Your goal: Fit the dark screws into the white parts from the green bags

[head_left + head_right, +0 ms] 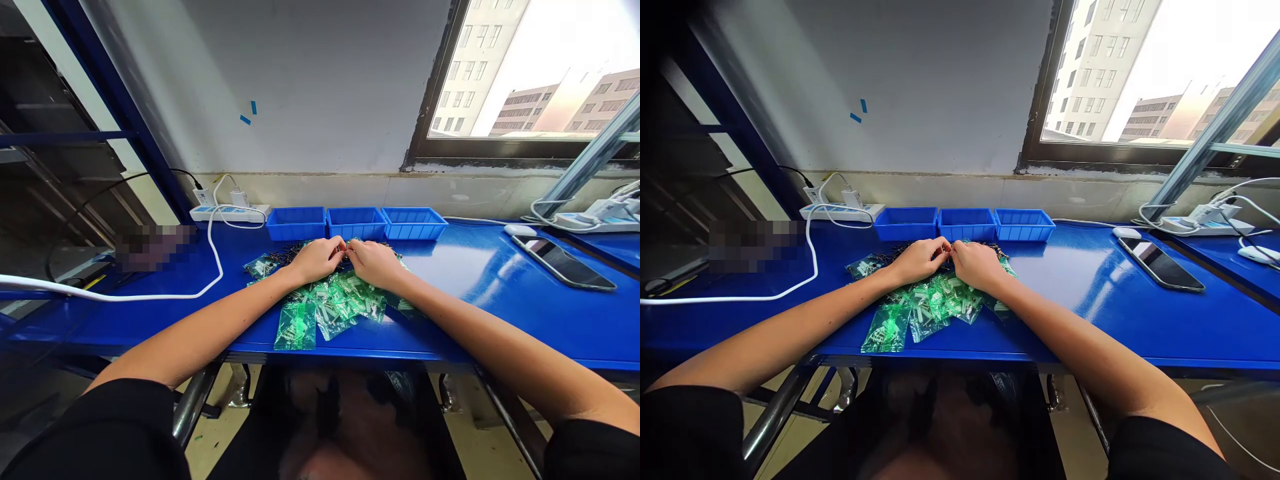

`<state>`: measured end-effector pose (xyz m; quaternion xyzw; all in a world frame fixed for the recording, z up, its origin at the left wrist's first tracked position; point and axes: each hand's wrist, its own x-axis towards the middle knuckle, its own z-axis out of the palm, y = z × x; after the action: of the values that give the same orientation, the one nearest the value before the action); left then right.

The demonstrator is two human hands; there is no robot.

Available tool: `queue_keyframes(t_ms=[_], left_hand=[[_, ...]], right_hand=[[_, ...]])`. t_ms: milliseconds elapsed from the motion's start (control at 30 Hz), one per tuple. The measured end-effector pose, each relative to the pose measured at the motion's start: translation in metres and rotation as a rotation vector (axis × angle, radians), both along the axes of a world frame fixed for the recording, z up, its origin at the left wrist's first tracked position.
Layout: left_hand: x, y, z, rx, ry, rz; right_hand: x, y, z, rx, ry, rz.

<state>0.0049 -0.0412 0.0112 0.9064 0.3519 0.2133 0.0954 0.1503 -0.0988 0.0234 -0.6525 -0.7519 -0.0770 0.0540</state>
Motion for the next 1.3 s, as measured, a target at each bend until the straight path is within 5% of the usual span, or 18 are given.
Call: queue_keyframes(t_ms=[1300], left_hand=[[-0.0003, -0.0025, 0.0027, -0.003, -0.012, 0.097]], right_hand=[[0.0026, 0.0034, -0.0069, 0.074, 0.094, 0.012]])
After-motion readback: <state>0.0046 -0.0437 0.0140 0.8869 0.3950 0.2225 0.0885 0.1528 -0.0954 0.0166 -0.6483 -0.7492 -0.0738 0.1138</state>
